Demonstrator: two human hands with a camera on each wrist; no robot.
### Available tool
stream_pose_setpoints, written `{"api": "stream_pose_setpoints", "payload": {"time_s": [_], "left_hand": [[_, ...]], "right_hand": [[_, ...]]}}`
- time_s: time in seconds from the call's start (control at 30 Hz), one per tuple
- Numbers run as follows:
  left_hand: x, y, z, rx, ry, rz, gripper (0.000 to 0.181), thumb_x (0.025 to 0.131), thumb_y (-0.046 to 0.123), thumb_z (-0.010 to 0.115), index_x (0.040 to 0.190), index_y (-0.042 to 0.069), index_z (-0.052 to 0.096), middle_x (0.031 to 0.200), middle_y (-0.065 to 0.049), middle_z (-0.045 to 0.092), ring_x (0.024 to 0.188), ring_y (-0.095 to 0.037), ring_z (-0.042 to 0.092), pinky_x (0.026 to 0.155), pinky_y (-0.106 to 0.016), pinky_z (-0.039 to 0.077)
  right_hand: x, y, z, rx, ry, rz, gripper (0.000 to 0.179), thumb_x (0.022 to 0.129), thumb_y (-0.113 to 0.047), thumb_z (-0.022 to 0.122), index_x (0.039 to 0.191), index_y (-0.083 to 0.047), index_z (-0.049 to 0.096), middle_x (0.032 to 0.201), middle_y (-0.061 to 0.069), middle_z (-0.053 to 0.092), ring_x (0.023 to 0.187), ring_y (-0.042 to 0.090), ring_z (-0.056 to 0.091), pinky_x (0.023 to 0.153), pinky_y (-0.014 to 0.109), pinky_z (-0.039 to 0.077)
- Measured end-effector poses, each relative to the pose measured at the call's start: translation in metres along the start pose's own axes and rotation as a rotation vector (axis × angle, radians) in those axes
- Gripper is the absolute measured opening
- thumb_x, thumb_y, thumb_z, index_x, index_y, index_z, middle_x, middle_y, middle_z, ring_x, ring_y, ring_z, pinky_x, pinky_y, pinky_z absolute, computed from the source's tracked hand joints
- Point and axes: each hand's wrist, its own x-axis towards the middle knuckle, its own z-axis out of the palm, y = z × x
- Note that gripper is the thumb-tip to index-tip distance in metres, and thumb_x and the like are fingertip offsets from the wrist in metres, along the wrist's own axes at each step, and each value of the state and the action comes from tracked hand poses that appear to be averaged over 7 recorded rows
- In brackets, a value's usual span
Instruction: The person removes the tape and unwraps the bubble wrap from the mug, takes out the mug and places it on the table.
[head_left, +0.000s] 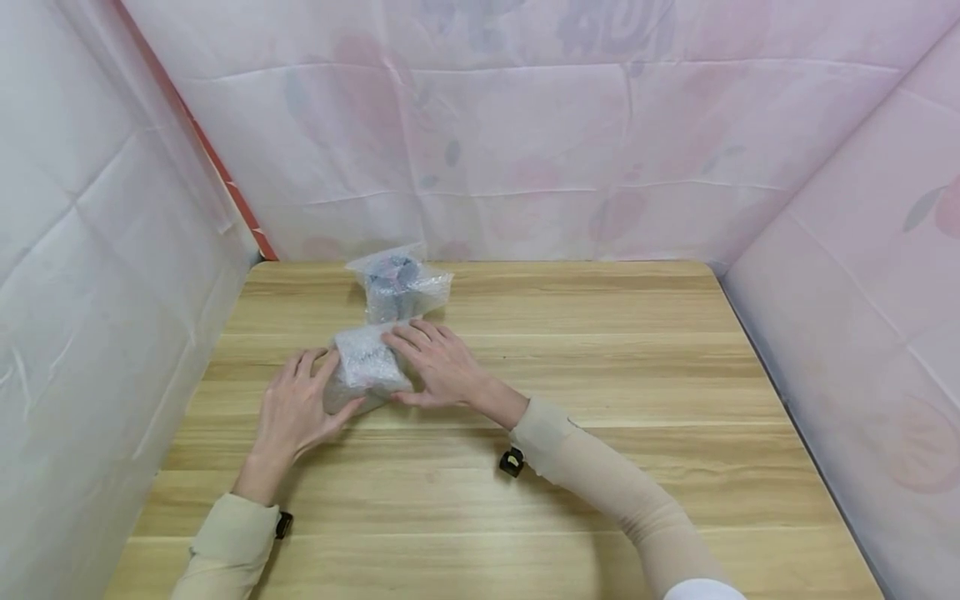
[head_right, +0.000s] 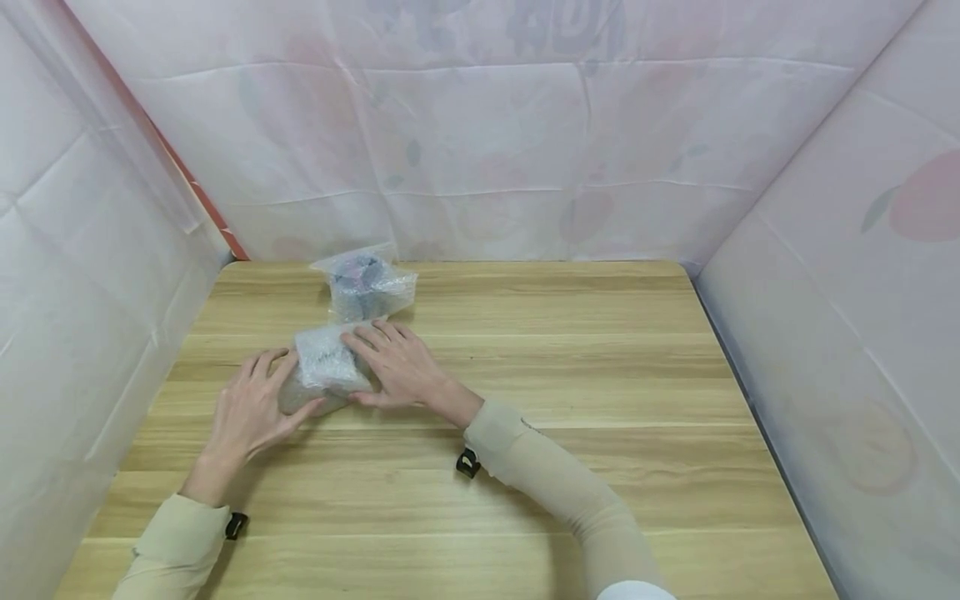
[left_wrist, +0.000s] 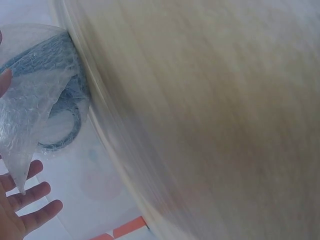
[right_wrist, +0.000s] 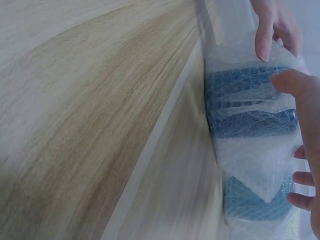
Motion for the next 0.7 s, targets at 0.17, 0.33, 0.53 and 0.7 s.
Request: {"api": "stream_pose_setpoints", "payload": {"time_s": [0.17,0.33,0.53,0.7], "left_hand": [[0.002,0.002,0.000,0.002,0.002,0.010,0.085,0.077,0.070,0.065,0.131,0.005,0.063,0.123,-0.028,0.069,0.108,-0.049,0.068,0.078,-0.057,0.064],[0.002,0.005,0.001,-0.006,0.002,0.015,0.085,0.083,0.074,0.058,0.131,0.005,0.064,0.123,-0.027,0.069,0.109,-0.049,0.068,0.082,-0.058,0.063],[0.005,0.011,0.001,-0.019,-0.004,0.020,0.085,0.082,0.074,0.060,0.132,0.005,0.064,0.123,-0.027,0.069,0.109,-0.049,0.068,0.082,-0.059,0.063],[0.008,0.016,0.002,-0.025,-0.006,0.023,0.085,0.074,0.067,0.073,0.133,0.006,0.065,0.124,-0.026,0.069,0.110,-0.049,0.068,0.083,-0.058,0.063]], "right_hand": [[-0.003,0.001,0.000,0.000,0.004,0.002,0.093,0.087,-0.072,0.068,0.159,-0.018,0.044,0.157,0.006,0.055,0.145,0.031,0.053,0.116,0.047,0.052],[-0.008,0.002,-0.002,0.015,-0.005,-0.003,0.092,0.088,-0.070,0.069,0.159,-0.017,0.044,0.156,0.007,0.056,0.144,0.032,0.053,0.115,0.048,0.052],[-0.015,0.005,-0.006,0.017,0.001,-0.005,0.091,0.088,-0.069,0.068,0.158,-0.016,0.045,0.156,0.007,0.057,0.143,0.032,0.054,0.114,0.048,0.053],[-0.021,0.008,-0.010,0.033,-0.004,0.010,0.091,0.087,-0.068,0.070,0.158,-0.016,0.045,0.155,0.006,0.058,0.143,0.031,0.054,0.115,0.048,0.052]]}}
